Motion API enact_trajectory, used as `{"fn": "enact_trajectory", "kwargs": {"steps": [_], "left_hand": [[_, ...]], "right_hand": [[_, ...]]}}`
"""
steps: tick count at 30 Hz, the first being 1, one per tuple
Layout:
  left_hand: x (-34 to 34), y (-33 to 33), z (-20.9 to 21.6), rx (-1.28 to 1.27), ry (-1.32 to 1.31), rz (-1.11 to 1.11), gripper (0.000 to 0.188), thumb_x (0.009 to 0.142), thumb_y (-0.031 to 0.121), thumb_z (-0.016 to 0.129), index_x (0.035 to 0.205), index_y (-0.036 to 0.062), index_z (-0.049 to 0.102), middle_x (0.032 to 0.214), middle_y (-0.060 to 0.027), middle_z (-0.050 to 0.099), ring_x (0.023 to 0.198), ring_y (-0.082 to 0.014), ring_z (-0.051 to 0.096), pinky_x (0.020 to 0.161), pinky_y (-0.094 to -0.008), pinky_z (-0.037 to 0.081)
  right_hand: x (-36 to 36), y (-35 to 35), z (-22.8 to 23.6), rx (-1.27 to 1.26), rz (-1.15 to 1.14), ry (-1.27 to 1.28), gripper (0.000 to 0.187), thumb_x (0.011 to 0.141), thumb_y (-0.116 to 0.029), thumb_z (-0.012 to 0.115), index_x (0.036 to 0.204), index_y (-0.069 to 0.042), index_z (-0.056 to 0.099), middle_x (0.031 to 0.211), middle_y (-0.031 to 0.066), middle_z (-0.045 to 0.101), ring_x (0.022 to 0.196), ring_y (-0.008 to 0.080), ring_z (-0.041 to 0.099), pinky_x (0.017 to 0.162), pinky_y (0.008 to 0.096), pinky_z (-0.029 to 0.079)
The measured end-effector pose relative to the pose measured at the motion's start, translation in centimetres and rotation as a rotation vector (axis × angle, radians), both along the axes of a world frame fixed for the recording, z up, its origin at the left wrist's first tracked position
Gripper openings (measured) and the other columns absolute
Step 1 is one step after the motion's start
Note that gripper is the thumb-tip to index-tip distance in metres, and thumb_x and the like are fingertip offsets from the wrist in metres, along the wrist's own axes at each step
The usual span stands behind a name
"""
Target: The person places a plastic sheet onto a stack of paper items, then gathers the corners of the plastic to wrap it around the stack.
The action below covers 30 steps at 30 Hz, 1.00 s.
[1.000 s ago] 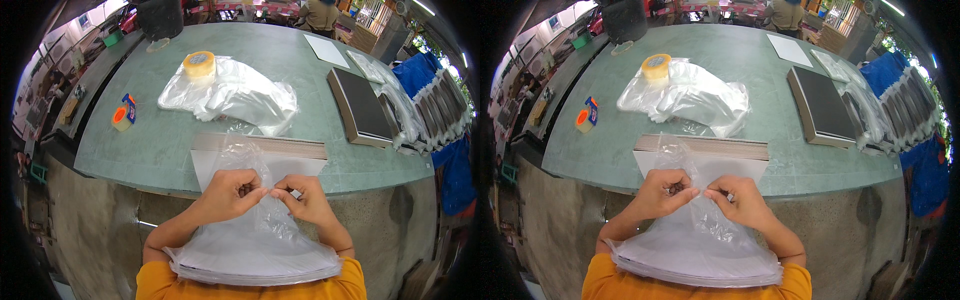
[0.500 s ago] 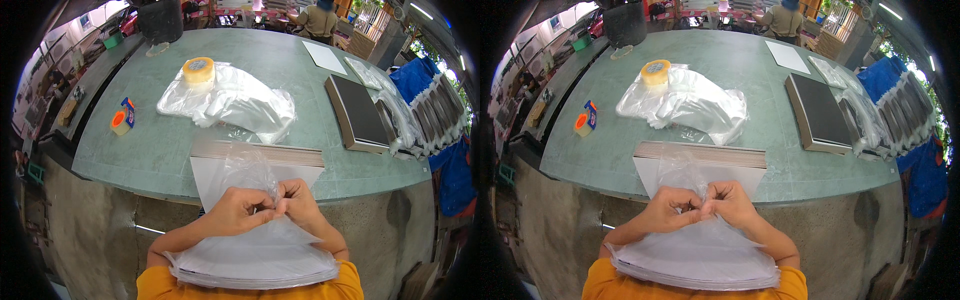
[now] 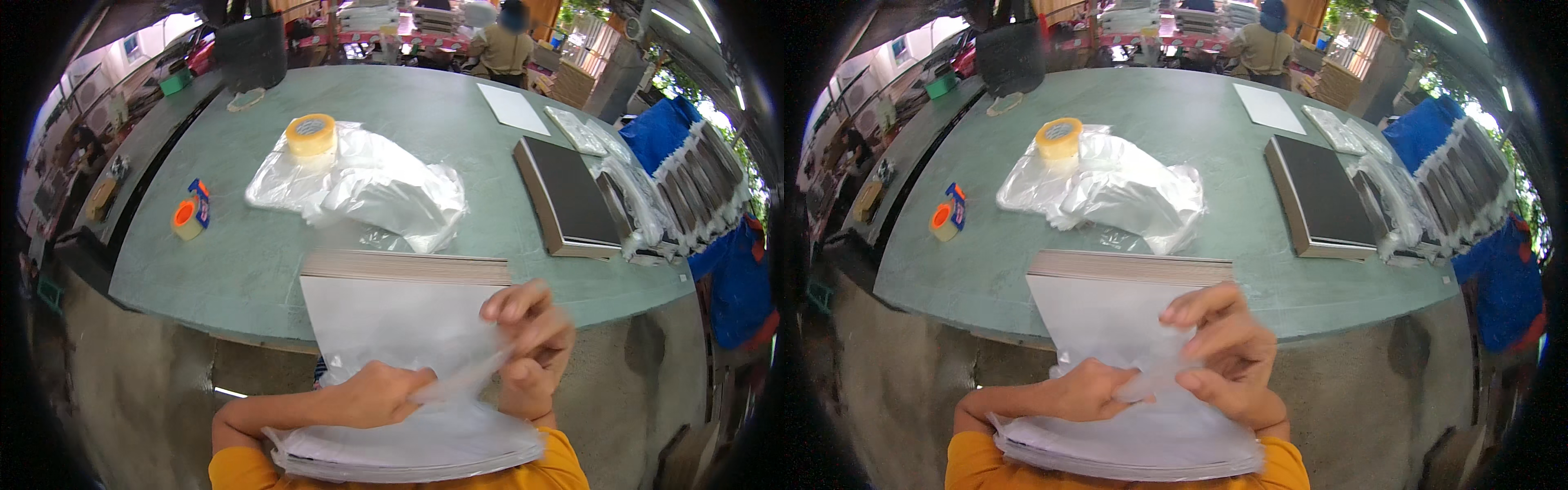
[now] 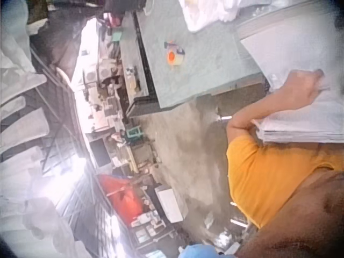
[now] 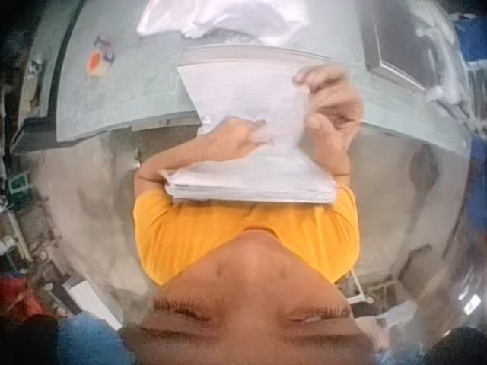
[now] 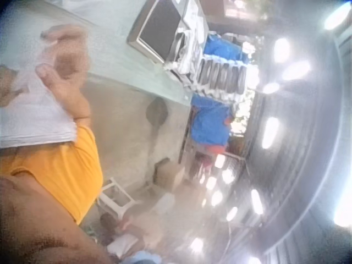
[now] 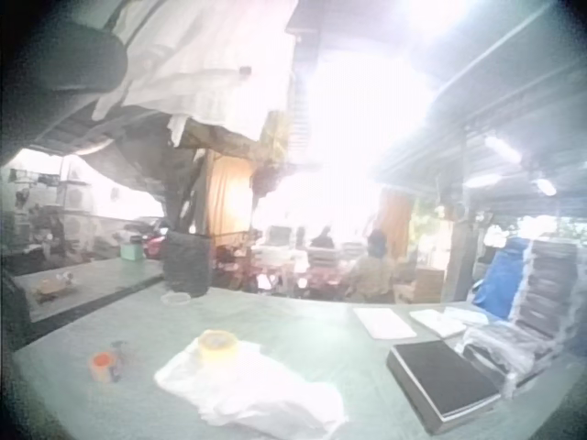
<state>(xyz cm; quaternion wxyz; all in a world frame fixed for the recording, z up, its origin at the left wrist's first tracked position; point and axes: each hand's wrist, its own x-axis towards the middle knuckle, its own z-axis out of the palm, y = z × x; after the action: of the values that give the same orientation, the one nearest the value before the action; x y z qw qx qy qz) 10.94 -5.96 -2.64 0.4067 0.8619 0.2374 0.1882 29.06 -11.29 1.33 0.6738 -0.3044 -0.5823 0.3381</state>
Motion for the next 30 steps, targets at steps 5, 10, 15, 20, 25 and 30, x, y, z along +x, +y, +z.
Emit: {"fn": "enact_trajectory", "kwargs": {"steps": [5,10,15,20,25,30], "left_hand": [[-1.2,1.9,1.6,-0.059,-0.264,-0.075,0.015,0.076,0.001,0.043,0.088,0.0034,0.052,0.076,-0.0084,0.056,0.069,-0.0188,0.054,0.066,-0.027,0.043],[-0.5,3.0,2.3,-0.689,-0.492,0.006,0.012,0.078,0.001,0.04,0.082,0.0001,0.051,0.073,-0.0023,0.054,0.063,-0.0092,0.05,0.058,-0.0216,0.041],[-2.4,5.3,1.3,-0.662,-0.235,-0.593,0.01,0.082,0.006,0.045,0.086,0.0002,0.052,0.074,-0.0032,0.055,0.064,-0.009,0.052,0.056,-0.0226,0.042],[-4.8,5.9,1.5,-0.845,-0.582,-0.317,0.017,0.08,0.014,0.055,0.081,-0.0026,0.054,0.069,-0.0084,0.057,0.06,-0.018,0.054,0.053,-0.0309,0.044],[-3.3,4.7,4.1,0.028,0.343,-0.809,0.015,0.078,0.009,0.053,0.086,-0.0028,0.05,0.068,-0.0108,0.055,0.063,-0.0231,0.056,0.055,-0.0299,0.046],[-2.4,2.4,1.7,0.603,0.508,-0.582,0.007,0.07,0.006,0.05,0.07,-0.0008,0.049,0.064,-0.0134,0.052,0.061,-0.0287,0.055,0.059,-0.0362,0.047]], "right_hand": [[0.7,1.4,-3.4,-0.345,0.108,-0.185,0.028,0.073,-0.014,0.063,0.097,-0.002,0.055,0.093,0.0139,0.055,0.086,0.0203,0.052,0.076,0.0326,0.041],[1.7,2.0,-6.2,-0.273,0.407,-1.204,0.029,0.081,-0.023,0.053,0.099,-0.001,0.054,0.09,0.0145,0.055,0.081,0.0244,0.053,0.074,0.036,0.041],[1.7,1.3,-3.1,-0.183,0.884,-0.216,0.029,0.086,-0.022,0.045,0.099,0.003,0.053,0.089,0.0178,0.056,0.08,0.0267,0.053,0.073,0.0397,0.04],[3.5,-0.4,-2.0,-0.63,1.053,-0.657,0.03,0.084,-0.02,0.045,0.103,0.002,0.053,0.097,0.021,0.055,0.093,0.0354,0.051,0.084,0.0517,0.034],[5.9,-3.8,-3.5,-0.312,-0.062,-1.639,0.034,0.076,-0.016,0.049,0.105,0.001,0.053,0.099,0.0208,0.056,0.099,0.0386,0.05,0.092,0.0609,0.025],[5.4,-3.9,-3.9,-0.176,-0.284,-1.824,0.031,0.066,-0.013,0.051,0.093,0.003,0.059,0.09,0.0195,0.058,0.099,0.0346,0.051,0.098,0.0601,0.016]]}}
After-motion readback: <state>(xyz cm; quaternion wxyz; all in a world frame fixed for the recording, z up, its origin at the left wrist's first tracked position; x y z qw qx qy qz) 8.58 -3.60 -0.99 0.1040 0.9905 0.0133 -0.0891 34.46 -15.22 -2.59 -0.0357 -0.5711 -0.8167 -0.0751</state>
